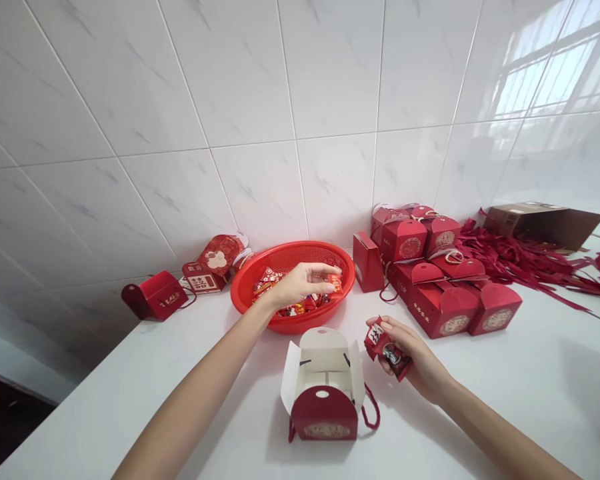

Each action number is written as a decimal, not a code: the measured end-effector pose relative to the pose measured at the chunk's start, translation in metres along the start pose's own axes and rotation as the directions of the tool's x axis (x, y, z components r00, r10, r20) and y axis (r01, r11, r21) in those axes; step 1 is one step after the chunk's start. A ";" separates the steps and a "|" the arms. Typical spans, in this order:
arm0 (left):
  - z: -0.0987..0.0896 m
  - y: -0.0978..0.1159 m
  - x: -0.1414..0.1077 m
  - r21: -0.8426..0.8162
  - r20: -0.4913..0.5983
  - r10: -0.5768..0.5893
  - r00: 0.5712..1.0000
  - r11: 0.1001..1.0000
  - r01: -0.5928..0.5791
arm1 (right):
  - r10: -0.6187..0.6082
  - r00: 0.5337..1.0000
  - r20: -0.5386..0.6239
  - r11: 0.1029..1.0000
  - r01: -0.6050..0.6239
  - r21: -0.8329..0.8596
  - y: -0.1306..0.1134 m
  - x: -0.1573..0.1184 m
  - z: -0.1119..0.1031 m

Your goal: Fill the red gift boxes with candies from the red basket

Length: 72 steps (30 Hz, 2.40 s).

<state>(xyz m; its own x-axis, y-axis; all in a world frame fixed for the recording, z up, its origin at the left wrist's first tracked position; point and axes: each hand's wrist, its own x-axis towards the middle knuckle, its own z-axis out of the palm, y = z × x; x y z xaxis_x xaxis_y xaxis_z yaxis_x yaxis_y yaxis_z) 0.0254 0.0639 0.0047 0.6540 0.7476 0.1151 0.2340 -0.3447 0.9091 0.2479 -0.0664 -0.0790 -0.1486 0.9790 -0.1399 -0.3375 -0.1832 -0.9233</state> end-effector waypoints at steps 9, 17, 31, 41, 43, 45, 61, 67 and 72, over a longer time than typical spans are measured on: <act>0.061 0.033 -0.008 0.148 0.267 0.051 0.962 0.985 -0.093 | -0.094 0.994 0.061 0.993 0.098 -0.066 0.003 -0.005 0.005; 0.039 0.034 -0.012 0.028 0.230 0.057 0.971 0.998 -0.065 | -0.098 0.994 0.048 0.989 0.103 -0.102 -0.004 -0.013 0.008; -0.073 -0.034 -0.024 0.705 -0.031 -0.500 0.865 0.603 0.373 | -0.069 0.996 0.051 0.985 0.077 -0.157 -0.005 -0.015 0.005; -0.061 -0.052 -0.002 0.651 -0.225 -0.251 0.942 0.680 0.337 | -0.085 0.995 0.046 0.975 0.092 -0.204 -0.002 -0.014 0.002; -0.062 -0.051 -0.001 0.612 -0.291 -0.174 0.941 0.722 0.323 | -0.088 0.995 0.054 0.973 0.098 -0.209 -0.002 -0.014 0.002; -0.061 -0.051 0.000 0.581 -0.322 -0.153 0.934 0.748 0.322 | -0.096 0.994 0.061 0.972 0.106 -0.209 -0.001 -0.013 0.001; -0.079 -0.063 0.015 0.652 -0.326 -0.226 0.918 0.649 0.391 | -0.091 0.994 0.061 0.983 0.100 -0.153 -0.001 -0.012 -0.001; -0.093 -0.076 0.025 0.691 -0.319 -0.354 0.879 0.548 0.472 | -0.085 0.994 0.063 0.977 0.096 -0.192 -0.002 -0.012 -0.003; -0.091 -0.080 0.023 0.745 -0.227 -0.450 0.864 0.491 0.452 | -0.055 0.996 0.064 0.973 0.068 -0.220 -0.002 -0.013 -0.003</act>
<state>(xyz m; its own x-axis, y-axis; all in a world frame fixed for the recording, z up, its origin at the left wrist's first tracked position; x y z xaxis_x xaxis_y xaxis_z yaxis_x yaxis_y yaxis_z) -0.0441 0.1605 -0.0291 0.2960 0.9298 -0.2187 0.9462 -0.2541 0.2003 0.2530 -0.0785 -0.0760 -0.1888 0.9798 -0.0658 -0.1342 -0.0921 -0.9867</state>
